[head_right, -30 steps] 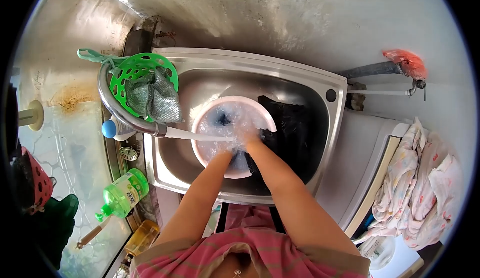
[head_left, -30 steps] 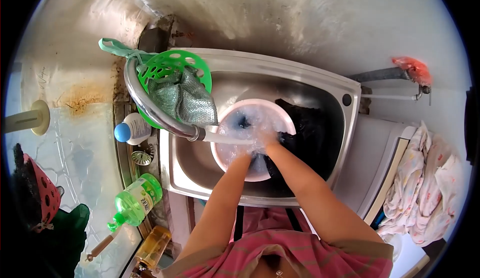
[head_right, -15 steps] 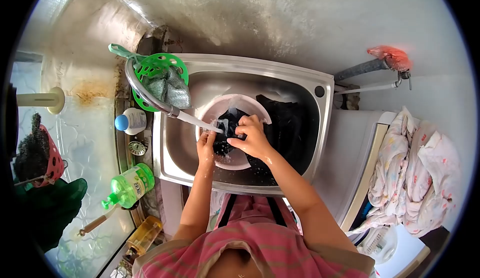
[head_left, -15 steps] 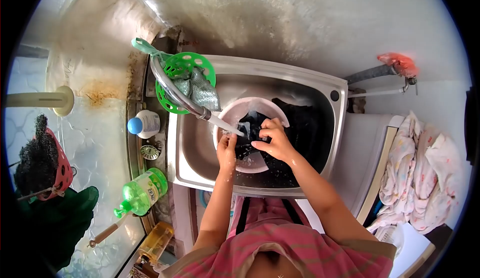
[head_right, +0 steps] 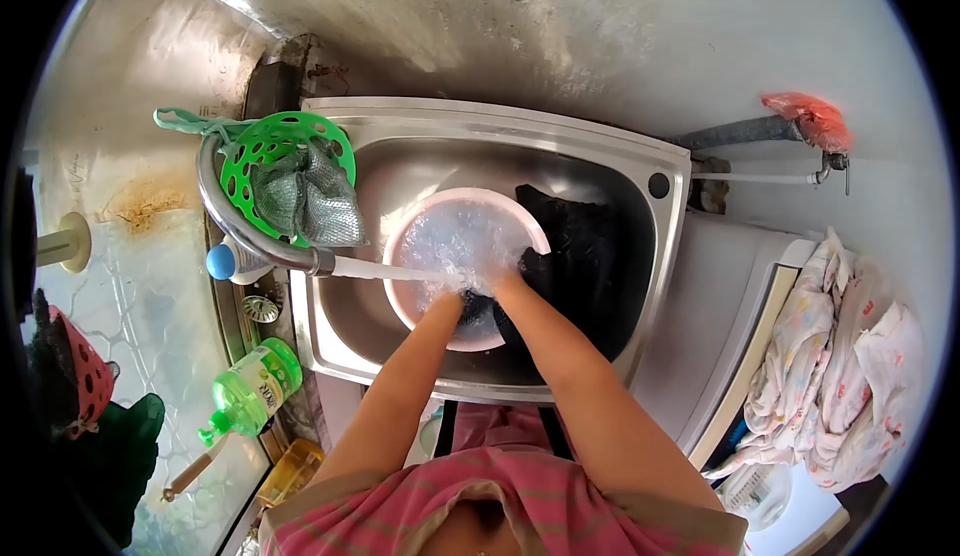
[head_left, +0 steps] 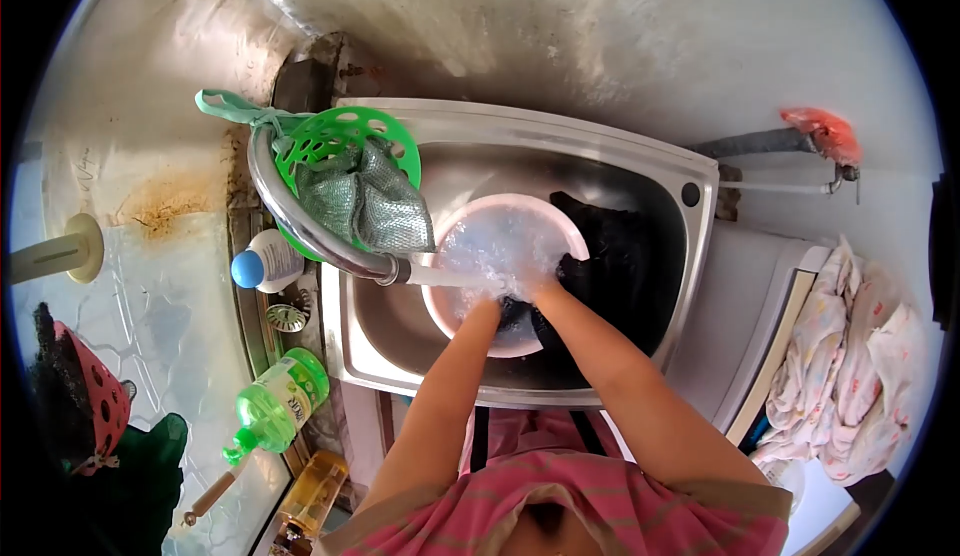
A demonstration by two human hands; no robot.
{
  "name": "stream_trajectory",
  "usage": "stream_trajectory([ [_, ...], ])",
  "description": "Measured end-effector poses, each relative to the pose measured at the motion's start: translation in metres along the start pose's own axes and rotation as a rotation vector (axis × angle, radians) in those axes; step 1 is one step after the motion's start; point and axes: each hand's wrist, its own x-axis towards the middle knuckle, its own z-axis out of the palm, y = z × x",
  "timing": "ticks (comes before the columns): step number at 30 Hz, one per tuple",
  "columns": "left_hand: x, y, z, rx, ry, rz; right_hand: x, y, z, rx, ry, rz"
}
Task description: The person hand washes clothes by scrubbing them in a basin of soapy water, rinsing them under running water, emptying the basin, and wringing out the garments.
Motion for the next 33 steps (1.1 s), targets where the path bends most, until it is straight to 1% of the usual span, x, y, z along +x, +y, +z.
stream_trajectory([
  [1, 0.003, 0.000, 0.000, -0.010, -0.009, -0.008, 0.001, 0.000, 0.001, -0.006, 0.013, 0.009],
  [3, 0.004, 0.000, -0.005, -0.021, -0.008, -0.021, 0.003, -0.006, -0.006, -0.097, -0.041, 0.034],
  [6, -0.004, 0.001, -0.020, -0.049, 0.042, -0.036, 0.006, -0.031, -0.046, -0.241, -0.178, 0.070],
  [7, -0.009, 0.005, -0.029, -0.068, 0.089, -0.049, 0.008, -0.043, -0.063, -0.249, -0.174, 0.072],
  [8, -0.016, 0.009, -0.037, -0.121, 0.200, -0.060, 0.010, -0.055, -0.081, -0.238, -0.138, 0.067],
  [9, -0.032, 0.015, -0.045, -0.220, 0.370, -0.063, -0.002, -0.060, -0.093, -0.176, -0.021, 0.010],
  [10, -0.055, 0.022, -0.054, -0.322, 0.620, -0.034, -0.014, -0.066, -0.106, -0.119, 0.091, -0.053],
  [11, -0.087, 0.032, -0.071, -0.369, 0.883, 0.010, -0.029, -0.071, -0.114, 0.006, 0.305, -0.172],
  [12, -0.089, 0.029, -0.060, -0.512, 0.943, -0.011, -0.043, -0.077, -0.116, 0.174, 0.438, -0.242],
  [14, -0.070, 0.014, -0.031, -1.205, 0.823, -0.052, -0.077, -0.099, -0.148, 0.125, 0.386, -0.371],
  [15, -0.051, 0.000, -0.014, -1.974, 0.451, 0.045, -0.091, -0.106, -0.148, 0.325, 0.356, -0.391],
  [16, -0.074, 0.008, -0.035, -2.292, 0.060, 0.099, -0.105, -0.113, -0.149, 0.525, 0.324, -0.407],
  [17, -0.087, 0.011, -0.052, -2.356, -0.155, 0.145, -0.124, -0.130, -0.171, 0.570, 0.159, -0.342],
  [18, -0.092, 0.011, -0.065, -2.404, -0.377, 0.198, -0.134, -0.130, -0.170, 0.475, 0.189, -0.436],
  [19, -0.091, 0.004, -0.064, -2.133, -0.208, 0.255, -0.142, -0.131, -0.173, 0.515, 0.163, -0.464],
  [20, -0.079, -0.001, -0.057, -2.030, -0.014, 0.272, -0.148, -0.132, -0.176, 0.555, 0.134, -0.490],
  [21, -0.083, 0.004, -0.060, -1.981, 0.156, 0.157, -0.147, -0.126, -0.171, 0.616, 0.150, -0.429],
  [22, -0.089, 0.007, -0.062, -1.918, 0.322, 0.037, -0.140, -0.118, -0.168, 0.529, 0.183, -0.388],
  [23, -0.078, 0.001, -0.048, -1.785, 0.546, 0.019, -0.131, -0.112, -0.163, 0.336, 0.289, -0.348],
  [24, -0.079, 0.000, -0.044, -1.572, 0.686, 0.024, -0.119, -0.108, -0.160, 0.141, 0.393, -0.307],
  [25, -0.083, 0.009, -0.047, -1.163, 0.817, -0.019, -0.106, -0.098, -0.147, -0.029, 0.376, -0.196],
  [26, -0.087, 0.020, -0.048, -0.746, 0.913, -0.059, -0.093, -0.091, -0.130, -0.115, 0.349, -0.157],
  [27, -0.081, 0.025, -0.044, -0.648, 0.843, -0.001, -0.080, -0.082, -0.112, -0.161, 0.327, -0.286],
  [28, -0.073, 0.034, -0.038, -0.411, 0.745, -0.126, -0.069, -0.072, -0.096, -0.207, 0.304, -0.412],
  [29, -0.053, 0.025, -0.016, -0.571, 0.658, -0.119, -0.060, -0.065, -0.088, -0.432, 0.129, -0.394],
  [30, -0.033, 0.015, 0.003, -0.730, 0.572, -0.112, -0.051, -0.071, -0.091, -0.482, -0.116, -0.251],
  [31, -0.027, 0.011, 0.002, -0.731, 0.570, -0.116, -0.038, -0.065, -0.078, -0.508, -0.228, -0.176],
  [32, -0.021, 0.004, 0.000, -0.481, 0.339, -0.099, -0.023, -0.055, -0.061, -0.532, -0.343, -0.097],
  [33, -0.017, 0.000, 0.001, -0.229, 0.105, -0.080, -0.009, -0.036, -0.038, -0.530, -0.355, -0.093],
])
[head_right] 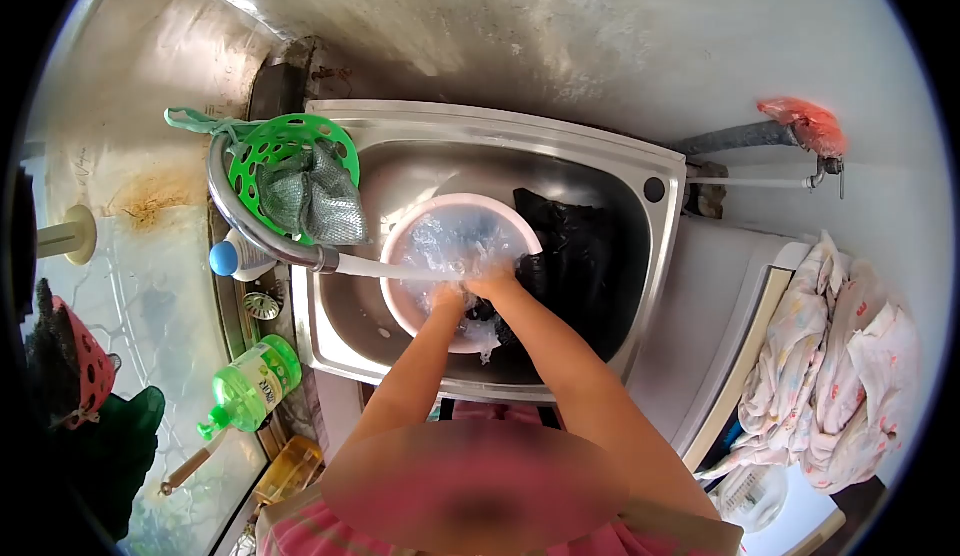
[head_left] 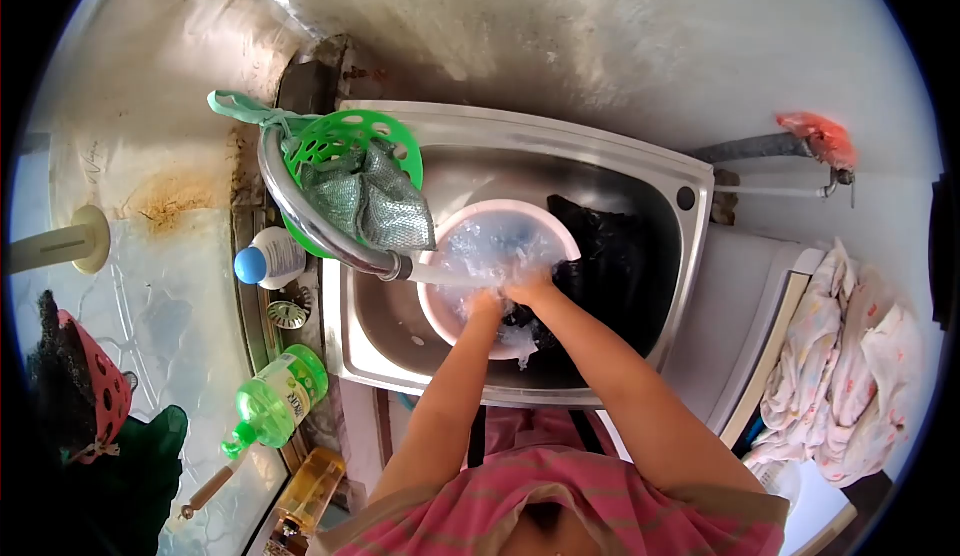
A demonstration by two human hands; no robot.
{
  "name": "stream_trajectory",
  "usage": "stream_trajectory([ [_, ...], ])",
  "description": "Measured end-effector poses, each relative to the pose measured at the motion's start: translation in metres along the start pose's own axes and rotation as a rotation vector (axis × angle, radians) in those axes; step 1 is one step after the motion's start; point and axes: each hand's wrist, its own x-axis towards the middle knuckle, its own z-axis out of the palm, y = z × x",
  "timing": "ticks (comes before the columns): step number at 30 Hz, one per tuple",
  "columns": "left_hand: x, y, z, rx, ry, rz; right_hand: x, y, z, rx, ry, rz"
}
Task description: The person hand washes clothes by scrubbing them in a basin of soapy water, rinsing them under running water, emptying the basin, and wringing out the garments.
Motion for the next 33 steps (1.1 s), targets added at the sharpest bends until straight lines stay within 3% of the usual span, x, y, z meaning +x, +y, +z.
stream_trajectory([
  [4, 0.024, 0.005, -0.006, 0.102, -0.171, 0.031, 0.032, 0.010, 0.022, 0.245, 0.199, 0.070],
  [7, 0.026, 0.006, -0.007, 0.141, -0.164, 0.032, 0.023, 0.015, 0.020, 0.259, 0.205, 0.056],
  [9, 0.022, 0.008, -0.013, 0.160, -0.085, 0.020, 0.017, 0.013, -0.002, 0.226, 0.189, 0.028],
  [11, 0.015, 0.011, -0.026, 0.131, 0.252, 0.003, 0.005, 0.000, -0.039, 0.249, 0.361, -0.016],
  [13, -0.003, 0.013, -0.047, -0.191, 0.601, 0.025, -0.023, -0.012, -0.073, 0.363, 0.649, -0.110],
  [15, -0.042, 0.024, -0.080, -1.105, 0.540, 0.117, -0.061, -0.024, -0.097, 0.537, 0.657, -0.176],
  [17, -0.057, 0.020, -0.076, -1.416, 0.627, 0.178, -0.093, -0.028, -0.114, 0.533, 0.624, -0.322],
  [19, -0.073, 0.009, -0.080, -1.548, 0.518, 0.237, -0.128, -0.030, -0.133, 0.577, 0.623, -0.439],
  [21, -0.098, 0.009, -0.091, -1.482, 0.449, 0.175, -0.144, -0.025, -0.137, 0.579, 0.610, -0.543],
  [23, -0.112, 0.020, -0.099, -0.639, 0.707, 0.074, -0.145, -0.016, -0.129, 0.569, 0.577, -0.594],
  [25, -0.090, 0.013, -0.074, -0.348, 0.843, 0.320, -0.123, -0.009, -0.098, 0.556, 0.722, -0.445],
  [27, -0.073, 0.019, -0.056, -0.222, 0.658, 0.333, -0.095, -0.008, -0.061, 0.350, 0.674, -0.264],
  [29, -0.025, -0.006, -0.001, 0.344, 0.469, 0.309, -0.071, -0.010, -0.031, 0.115, 0.659, -0.164],
  [30, -0.021, -0.006, 0.011, 0.207, 0.305, 0.160, -0.063, -0.011, -0.037, 0.112, 0.339, -0.121],
  [31, -0.013, -0.010, 0.015, 0.208, 0.300, 0.156, -0.052, -0.015, -0.045, 0.063, 0.081, -0.034],
  [33, -0.001, -0.022, 0.023, 0.144, 0.064, 0.156, -0.018, 0.011, 0.023, 0.172, 0.336, -0.133],
])
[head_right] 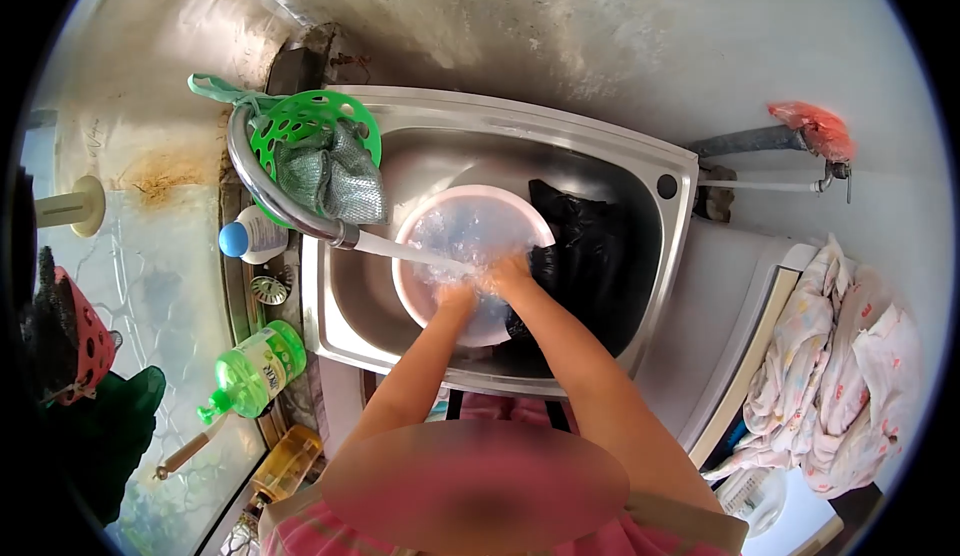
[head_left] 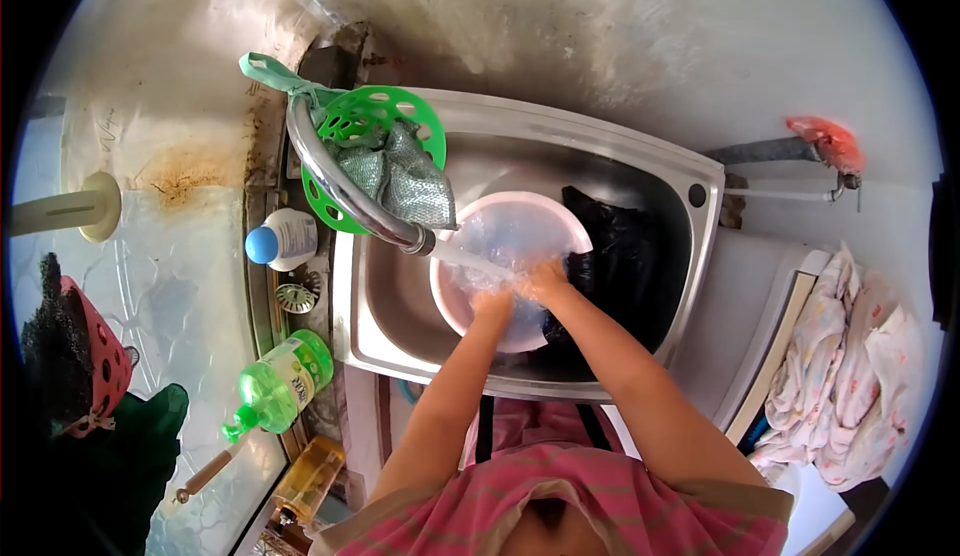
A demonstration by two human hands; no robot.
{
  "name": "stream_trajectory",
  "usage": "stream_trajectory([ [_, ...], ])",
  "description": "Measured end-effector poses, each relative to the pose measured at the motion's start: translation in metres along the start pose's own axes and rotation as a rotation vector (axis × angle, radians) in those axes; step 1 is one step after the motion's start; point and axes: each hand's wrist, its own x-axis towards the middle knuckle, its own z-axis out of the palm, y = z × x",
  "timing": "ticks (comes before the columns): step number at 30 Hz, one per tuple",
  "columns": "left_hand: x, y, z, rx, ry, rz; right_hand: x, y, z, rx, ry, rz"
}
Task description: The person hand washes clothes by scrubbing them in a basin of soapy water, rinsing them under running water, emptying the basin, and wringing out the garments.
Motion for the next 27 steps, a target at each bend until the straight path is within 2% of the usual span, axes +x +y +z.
stream_trajectory([
  [2, 0.004, -0.007, 0.001, -0.033, -0.169, -0.004, 0.011, 0.014, 0.017, 0.070, -0.002, 0.044],
  [7, 0.009, 0.018, -0.048, 0.129, -0.274, -0.036, 0.027, 0.013, 0.016, 0.068, -0.070, 0.158],
  [9, 0.005, 0.031, -0.090, 0.162, -0.226, -0.045, 0.032, 0.007, 0.007, 0.033, -0.059, 0.149],
  [10, -0.004, 0.039, -0.117, 0.088, -0.108, -0.061, 0.033, 0.005, 0.007, 0.013, -0.044, 0.139],
  [11, -0.015, 0.034, -0.135, -0.291, 0.309, -0.038, 0.038, 0.000, 0.001, -0.017, -0.013, 0.126],
  [12, -0.025, 0.029, -0.153, -0.607, 0.707, 0.135, 0.040, -0.003, -0.002, -0.051, 0.040, 0.107],
  [14, -0.043, 0.023, -0.218, -0.801, 0.962, -0.107, 0.044, -0.012, -0.021, -0.098, 0.131, 0.099],
  [15, -0.029, 0.005, -0.236, -1.053, 1.055, -0.045, 0.037, -0.028, -0.056, -0.050, 0.028, 0.182],
  [16, 0.004, -0.024, -0.246, -1.065, 1.135, 0.160, 0.031, -0.039, -0.078, -0.002, -0.073, 0.262],
  [17, 0.024, -0.029, -0.277, -1.602, 0.816, 0.373, 0.022, -0.045, -0.081, 0.011, 0.025, 0.249],
  [19, 0.019, -0.016, -0.305, -2.093, 0.390, 0.591, -0.001, -0.055, -0.101, 0.094, 0.078, 0.174],
  [20, -0.012, 0.000, -0.321, -1.983, 0.231, 0.738, -0.013, -0.059, -0.109, 0.180, 0.124, 0.095],
  [23, -0.011, 0.006, -0.304, -1.736, 0.526, 0.761, -0.041, -0.058, -0.116, 0.322, 0.352, 0.029],
  [24, -0.015, -0.001, -0.285, -1.451, 0.794, 0.622, -0.047, -0.057, -0.120, 0.375, 0.409, 0.025],
  [25, -0.012, -0.006, -0.272, -1.453, 0.789, 0.625, -0.054, -0.059, -0.128, 0.472, 0.451, 0.053],
  [27, -0.008, -0.015, -0.250, -1.358, 0.920, 0.316, -0.065, -0.061, -0.139, 0.633, 0.528, 0.076],
])
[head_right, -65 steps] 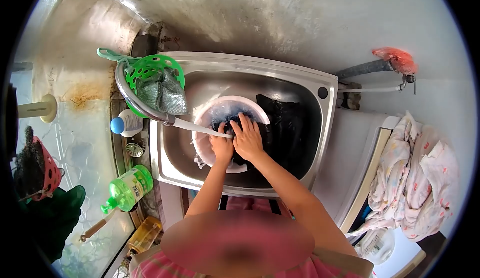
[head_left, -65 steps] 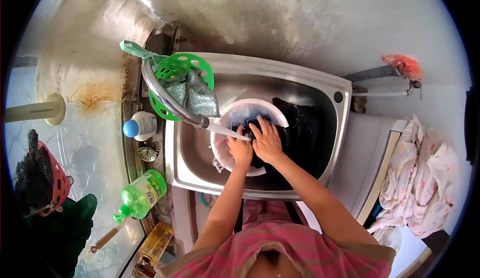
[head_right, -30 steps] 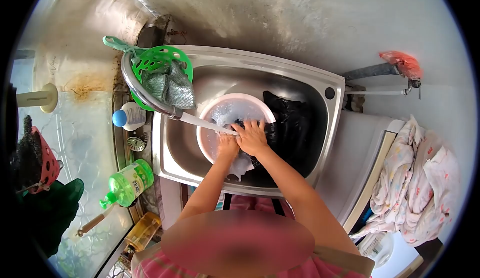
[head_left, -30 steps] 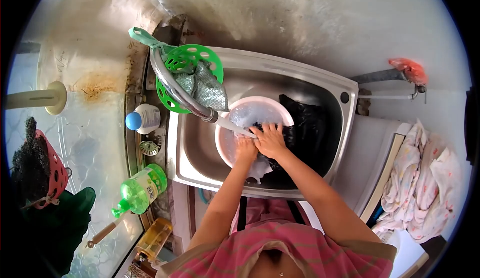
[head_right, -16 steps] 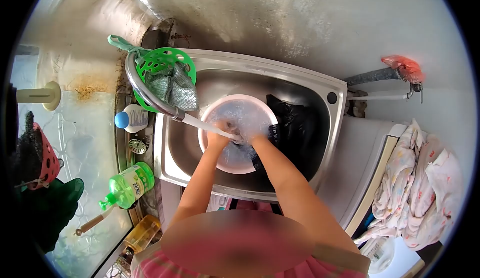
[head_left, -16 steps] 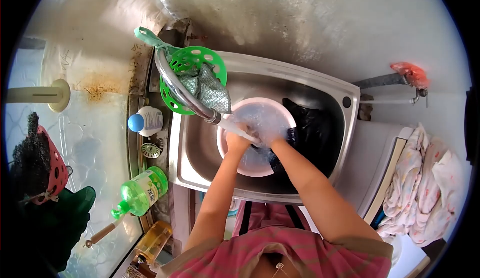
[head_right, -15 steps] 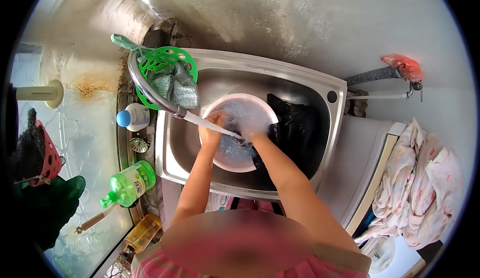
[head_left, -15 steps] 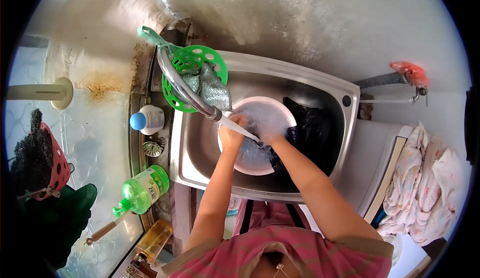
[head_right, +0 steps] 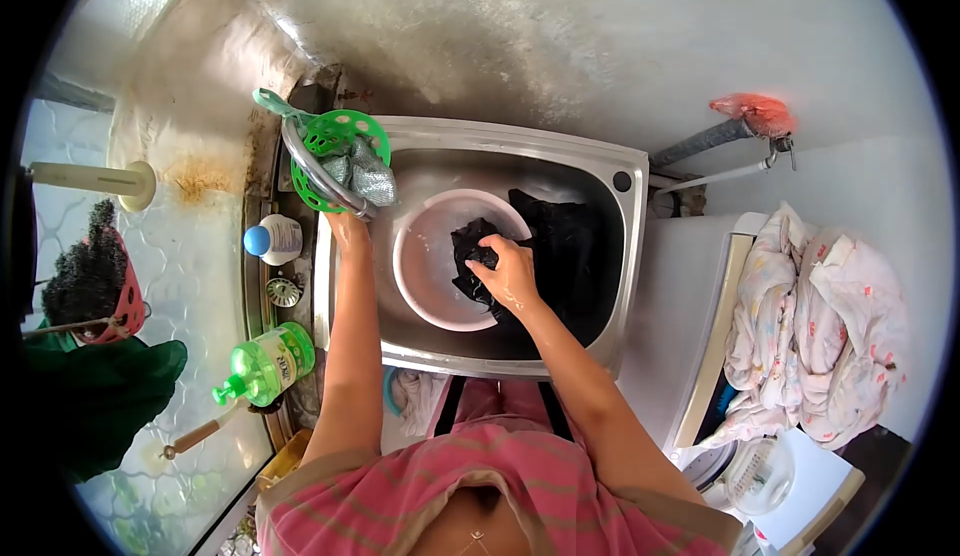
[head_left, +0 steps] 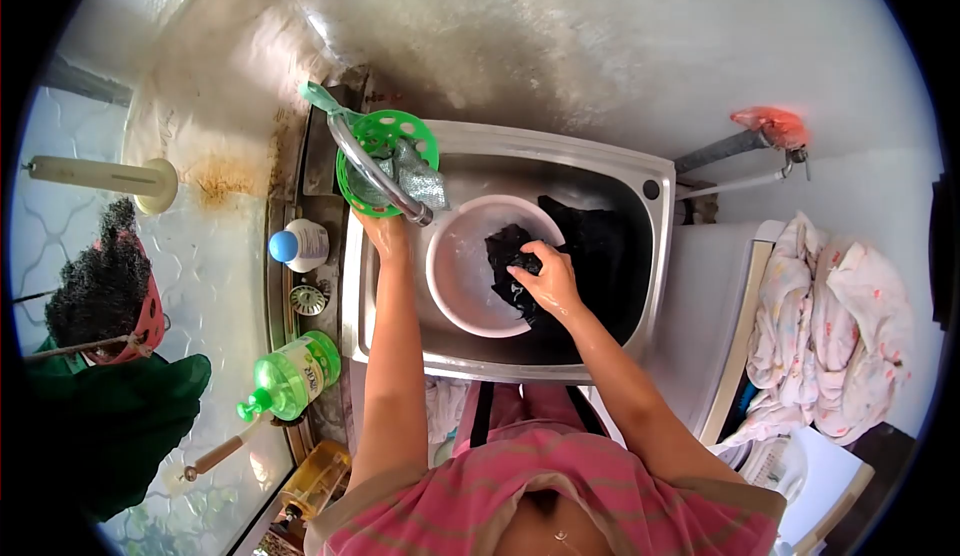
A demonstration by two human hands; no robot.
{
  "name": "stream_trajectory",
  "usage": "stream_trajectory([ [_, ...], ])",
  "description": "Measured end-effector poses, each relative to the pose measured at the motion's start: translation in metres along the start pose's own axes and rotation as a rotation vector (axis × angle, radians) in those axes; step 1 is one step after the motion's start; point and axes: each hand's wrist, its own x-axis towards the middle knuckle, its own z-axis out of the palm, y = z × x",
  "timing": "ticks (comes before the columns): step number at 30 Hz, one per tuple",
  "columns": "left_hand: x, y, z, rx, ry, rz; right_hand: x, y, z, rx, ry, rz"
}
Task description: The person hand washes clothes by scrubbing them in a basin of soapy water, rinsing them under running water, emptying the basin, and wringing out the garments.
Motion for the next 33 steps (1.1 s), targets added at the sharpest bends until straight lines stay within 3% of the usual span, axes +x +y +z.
stream_trajectory([
  [3, -0.068, 0.003, 0.017, 0.189, -0.019, -0.140, -0.004, -0.029, -0.022, -0.156, 0.045, -0.150],
  [5, -0.121, 0.049, 0.049, -0.059, -0.220, -1.175, -0.006, -0.053, -0.036, -0.073, -0.044, -0.344],
  [6, -0.133, 0.056, 0.050, -0.466, -0.510, -1.161, -0.007, -0.064, -0.041, -0.073, -0.114, -0.412],
  [10, -0.150, 0.022, 0.056, -1.120, -0.757, -1.224, -0.014, -0.090, -0.034, 0.060, -0.210, -0.618],
  [13, -0.159, 0.011, 0.058, -1.234, -0.663, -1.218, -0.019, -0.091, -0.026, 0.085, -0.186, -0.578],
  [15, -0.162, 0.008, 0.058, -1.239, -0.571, -1.199, -0.022, -0.101, -0.027, -0.172, 0.169, -0.520],
  [16, -0.164, 0.008, 0.057, -1.228, -0.519, -1.185, -0.022, -0.091, -0.023, -0.186, 0.172, -0.472],
  [18, -0.167, 0.009, 0.054, -1.178, -0.420, -1.144, -0.024, -0.081, -0.014, 0.005, 0.196, -0.297],
  [21, -0.171, 0.016, 0.054, -0.842, -0.218, -0.874, -0.028, -0.054, -0.001, 0.171, 0.216, -0.062],
  [23, -0.166, 0.026, 0.057, -0.252, -0.086, -0.553, -0.027, -0.035, 0.015, 0.396, 0.275, 0.161],
  [25, -0.167, 0.036, 0.066, -0.107, 0.137, -0.448, -0.023, -0.017, 0.038, 0.744, 0.459, 0.330],
  [26, -0.164, 0.042, 0.066, -0.104, 0.137, -0.447, -0.019, -0.003, 0.042, 0.770, 0.401, 0.378],
  [27, -0.160, 0.049, 0.063, -0.070, -0.030, -0.353, -0.017, 0.000, 0.045, 0.773, 0.402, 0.380],
  [28, -0.156, 0.053, 0.060, -0.036, -0.196, -0.258, -0.014, 0.003, 0.047, 1.090, 0.295, 0.625],
  [29, -0.154, 0.051, 0.057, -0.035, -0.197, -0.255, -0.012, 0.005, 0.049, 1.400, 0.169, 0.869],
  [31, -0.152, 0.052, 0.052, 0.110, -0.371, -0.132, -0.011, 0.016, 0.058, 1.488, 0.053, 0.940],
  [33, -0.148, 0.054, 0.050, 0.103, -0.374, -0.144, -0.008, 0.016, 0.060, 1.647, -0.188, 1.070],
])
